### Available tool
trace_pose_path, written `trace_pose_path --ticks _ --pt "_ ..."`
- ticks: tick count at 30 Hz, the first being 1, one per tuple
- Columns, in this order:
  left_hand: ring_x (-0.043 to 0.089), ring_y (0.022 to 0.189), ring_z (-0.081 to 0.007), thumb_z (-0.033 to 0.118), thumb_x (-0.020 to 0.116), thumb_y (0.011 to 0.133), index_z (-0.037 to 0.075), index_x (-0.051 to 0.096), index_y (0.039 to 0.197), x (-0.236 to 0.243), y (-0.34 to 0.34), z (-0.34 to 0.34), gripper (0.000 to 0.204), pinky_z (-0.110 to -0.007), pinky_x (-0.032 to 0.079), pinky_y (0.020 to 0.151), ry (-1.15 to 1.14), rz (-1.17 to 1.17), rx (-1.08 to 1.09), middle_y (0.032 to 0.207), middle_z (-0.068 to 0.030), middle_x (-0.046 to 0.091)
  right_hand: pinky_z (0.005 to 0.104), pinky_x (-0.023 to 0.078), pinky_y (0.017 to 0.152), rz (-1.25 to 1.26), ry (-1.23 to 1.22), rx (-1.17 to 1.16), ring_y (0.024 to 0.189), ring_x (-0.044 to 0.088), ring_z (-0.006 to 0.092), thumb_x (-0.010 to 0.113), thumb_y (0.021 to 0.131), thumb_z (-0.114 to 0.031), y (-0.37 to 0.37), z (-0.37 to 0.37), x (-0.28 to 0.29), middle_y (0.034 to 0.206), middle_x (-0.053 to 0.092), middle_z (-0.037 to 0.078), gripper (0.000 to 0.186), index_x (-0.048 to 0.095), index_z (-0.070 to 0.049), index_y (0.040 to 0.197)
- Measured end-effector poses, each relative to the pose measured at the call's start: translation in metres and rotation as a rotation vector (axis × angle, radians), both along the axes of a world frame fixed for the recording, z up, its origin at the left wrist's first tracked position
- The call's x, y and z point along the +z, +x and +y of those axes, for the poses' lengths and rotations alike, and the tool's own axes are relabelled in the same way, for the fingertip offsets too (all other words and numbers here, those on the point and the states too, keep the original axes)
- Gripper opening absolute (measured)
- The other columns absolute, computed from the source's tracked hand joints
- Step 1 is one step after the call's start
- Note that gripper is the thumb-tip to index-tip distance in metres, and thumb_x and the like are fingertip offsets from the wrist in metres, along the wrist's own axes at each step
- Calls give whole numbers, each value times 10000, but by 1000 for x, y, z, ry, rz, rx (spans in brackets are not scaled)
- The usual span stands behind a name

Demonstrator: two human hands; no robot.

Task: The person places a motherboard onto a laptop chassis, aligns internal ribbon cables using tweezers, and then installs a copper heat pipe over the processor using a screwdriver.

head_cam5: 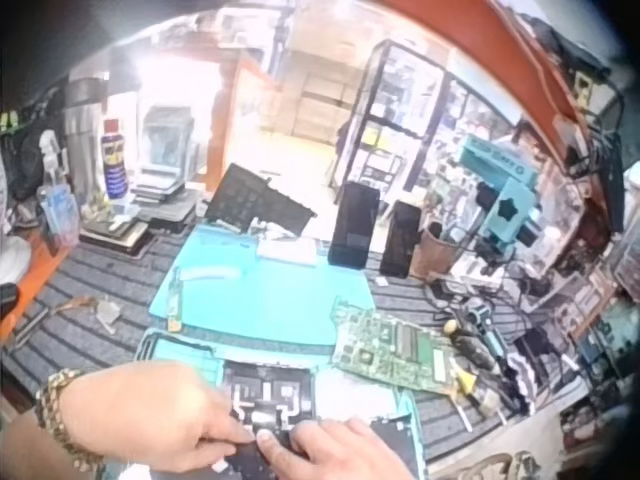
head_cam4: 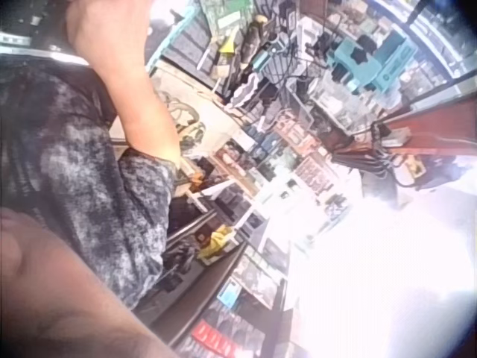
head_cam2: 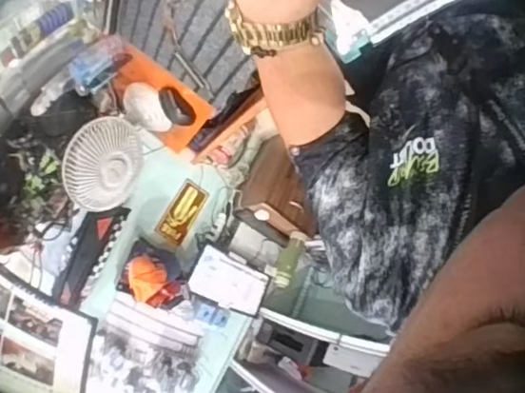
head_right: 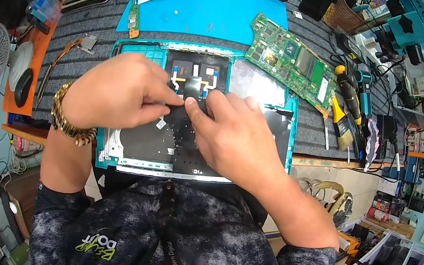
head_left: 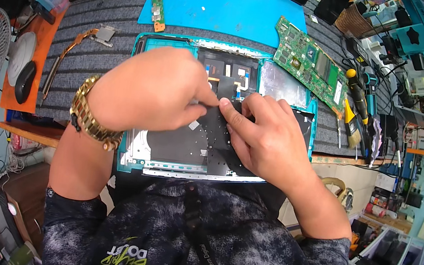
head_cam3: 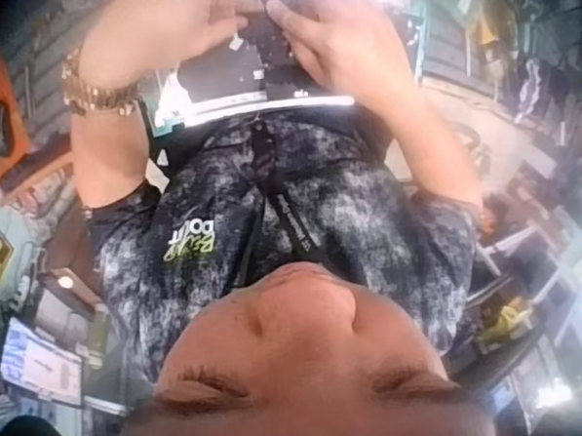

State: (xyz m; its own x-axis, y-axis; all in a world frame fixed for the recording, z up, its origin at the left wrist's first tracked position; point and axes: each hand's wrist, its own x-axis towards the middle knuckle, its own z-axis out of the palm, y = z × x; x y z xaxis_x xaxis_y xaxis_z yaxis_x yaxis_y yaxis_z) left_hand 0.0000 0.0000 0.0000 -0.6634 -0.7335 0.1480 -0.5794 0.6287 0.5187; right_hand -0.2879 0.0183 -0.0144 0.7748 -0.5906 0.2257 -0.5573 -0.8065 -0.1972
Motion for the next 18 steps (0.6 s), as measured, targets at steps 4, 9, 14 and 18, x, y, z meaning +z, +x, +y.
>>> trace_pose_path --ticks 4,9,14,18 --pt "774 865 -439 149 827 938 78 928 1094 2 -8 7 198 -566 617 804 48 -80 14 866 -192 779 457 484 827 -1 34 -9 987 675 276 859 919 -127 -4 0 5 1045 619 65 481 830 -82 1397" --pt "766 812 -398 141 788 983 89 921 1134 9 -7 16 208 -542 604 793 -12 -176 1 811 -151 762 434 476 816 -42 68 -24 940 659 273 876 901 -72 -2 0 4 1018 607 66 559 837 -108 1458" --pt "764 760 -330 142 792 979 87 895 1296 13 -9 27 338 -487 594 795 -77 -242 -3 774 -89 755 432 471 827 -42 77 -26 939 656 268 875 908 -79 -1 -1 3 1018 610 59 546 839 -109 1452" --pt "766 753 -327 138 785 973 76 886 1325 17 -11 29 371 -481 589 781 -35 -254 13 779 -84 760 434 473 831 -43 86 -20 945 656 265 878 911 -85 -2 -2 2 1014 608 54 549 834 -110 1458"
